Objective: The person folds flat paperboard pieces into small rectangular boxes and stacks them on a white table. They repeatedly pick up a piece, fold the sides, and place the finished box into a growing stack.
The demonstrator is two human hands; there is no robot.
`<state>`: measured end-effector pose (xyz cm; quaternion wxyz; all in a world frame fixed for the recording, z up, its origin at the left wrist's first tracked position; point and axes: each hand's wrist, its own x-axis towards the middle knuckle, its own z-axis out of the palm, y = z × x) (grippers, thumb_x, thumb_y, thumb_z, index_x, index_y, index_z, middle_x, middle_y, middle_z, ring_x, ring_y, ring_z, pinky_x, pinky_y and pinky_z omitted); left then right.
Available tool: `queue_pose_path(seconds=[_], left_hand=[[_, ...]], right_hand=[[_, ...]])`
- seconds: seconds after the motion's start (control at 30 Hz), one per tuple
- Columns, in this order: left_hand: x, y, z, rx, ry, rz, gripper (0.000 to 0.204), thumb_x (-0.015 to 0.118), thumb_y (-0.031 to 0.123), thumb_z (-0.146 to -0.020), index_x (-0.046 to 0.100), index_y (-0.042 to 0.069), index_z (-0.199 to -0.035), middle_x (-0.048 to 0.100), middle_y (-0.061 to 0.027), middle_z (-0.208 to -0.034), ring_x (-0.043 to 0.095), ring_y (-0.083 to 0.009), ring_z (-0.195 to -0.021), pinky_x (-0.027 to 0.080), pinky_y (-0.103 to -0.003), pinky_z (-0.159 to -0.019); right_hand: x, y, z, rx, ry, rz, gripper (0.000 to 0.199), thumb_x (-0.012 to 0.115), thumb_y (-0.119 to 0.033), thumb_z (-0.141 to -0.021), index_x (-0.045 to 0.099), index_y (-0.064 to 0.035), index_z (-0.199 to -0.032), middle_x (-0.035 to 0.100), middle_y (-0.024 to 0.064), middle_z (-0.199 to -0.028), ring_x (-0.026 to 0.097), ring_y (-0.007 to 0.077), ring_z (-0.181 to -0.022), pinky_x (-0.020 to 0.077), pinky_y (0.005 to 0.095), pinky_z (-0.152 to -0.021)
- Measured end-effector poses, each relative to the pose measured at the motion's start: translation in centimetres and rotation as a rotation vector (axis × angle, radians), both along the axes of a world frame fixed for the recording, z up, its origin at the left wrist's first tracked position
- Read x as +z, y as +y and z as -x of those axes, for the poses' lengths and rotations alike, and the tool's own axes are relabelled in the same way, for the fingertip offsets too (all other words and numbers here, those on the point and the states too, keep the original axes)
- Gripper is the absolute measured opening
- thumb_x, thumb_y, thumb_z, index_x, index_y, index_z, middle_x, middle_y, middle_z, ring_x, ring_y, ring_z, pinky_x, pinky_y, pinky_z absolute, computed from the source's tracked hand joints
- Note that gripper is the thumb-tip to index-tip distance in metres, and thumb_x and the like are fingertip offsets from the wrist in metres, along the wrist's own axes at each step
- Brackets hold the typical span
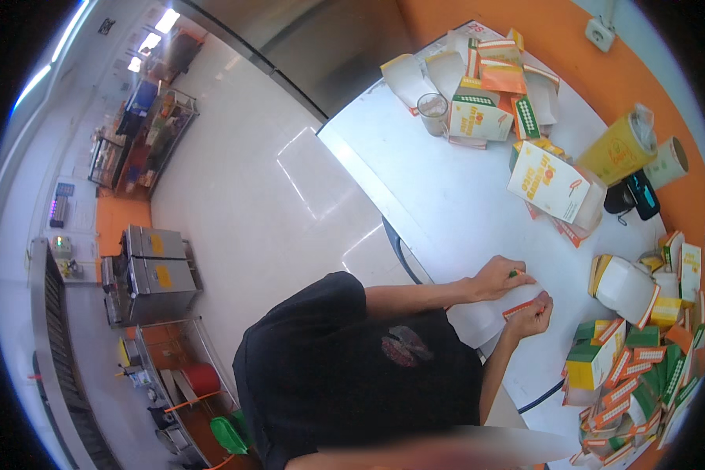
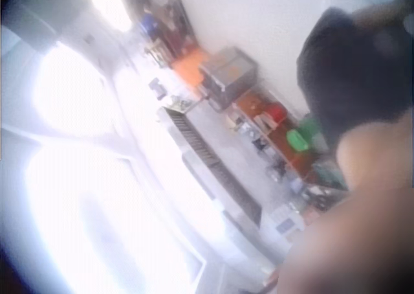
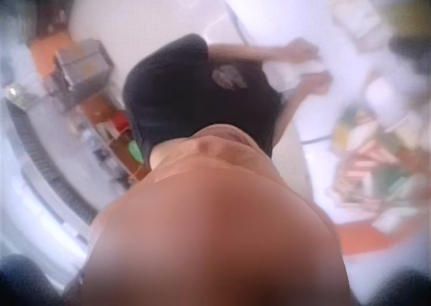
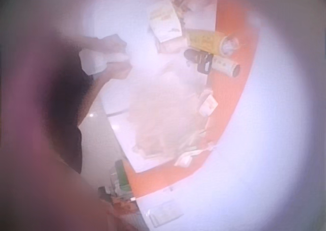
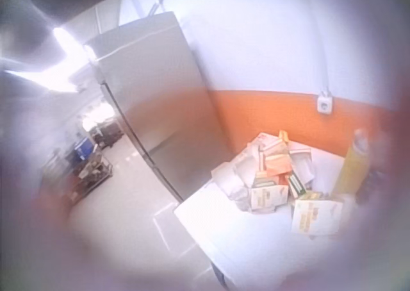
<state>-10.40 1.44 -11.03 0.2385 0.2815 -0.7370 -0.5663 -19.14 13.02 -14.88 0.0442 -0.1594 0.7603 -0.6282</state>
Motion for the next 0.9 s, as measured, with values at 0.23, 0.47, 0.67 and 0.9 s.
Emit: queue_pose_path(seconds=[0.23,0.47,0.67,0.9], left_hand=[[0.1,0.6,-0.3,0.044,0.07,-0.017,0.022,0.074,0.025,-0.092,0.076,0.004,-0.093,0.069,-0.0193,-0.078,0.066,-0.0286,-0.066,0.052,-0.038,-0.067],[1.3,0.5,-0.4,-0.032,0.083,-0.111,0.021,0.072,0.022,-0.093,0.074,0.002,-0.099,0.073,-0.0155,-0.088,0.066,-0.0207,-0.074,0.053,-0.034,-0.073],[-1.0,1.5,-1.7,-0.113,0.15,-0.309,0.024,0.058,0.021,-0.103,0.068,-0.001,-0.107,0.061,-0.0015,-0.074,0.051,-0.0119,-0.07,0.047,-0.033,-0.066],[-5.6,1.5,-2.7,-0.079,-0.015,-0.023,0.065,0.046,0.057,-0.106,0.06,-0.005,-0.089,0.05,-0.0049,-0.063,0.044,-0.0121,-0.063,0.039,-0.036,-0.055]], right_hand=[[0.8,-0.1,-0.3,0.041,-0.202,0.147,0.033,0.051,-0.023,-0.106,0.063,0.0042,-0.092,0.06,0.0085,-0.084,0.054,0.0155,-0.075,0.0458,0.0316,-0.065],[0.2,0.4,-0.6,0.022,-0.239,0.103,0.048,0.045,-0.037,-0.107,0.066,0.005,-0.096,0.065,0.0108,-0.087,0.061,0.0211,-0.079,0.0502,0.0357,-0.069],[0.3,1.2,0.2,-0.021,0.333,0.005,0.045,0.047,-0.035,-0.106,0.061,0.0019,-0.084,0.059,0.0117,-0.075,0.056,0.0177,-0.068,0.0463,0.0335,-0.063],[2.4,0.8,0.5,0.116,0.007,0.063,0.038,0.05,-0.02,-0.106,0.047,-0.0005,-0.074,0.039,0.0031,-0.062,0.038,0.01,-0.061,0.0346,0.0323,-0.054]])
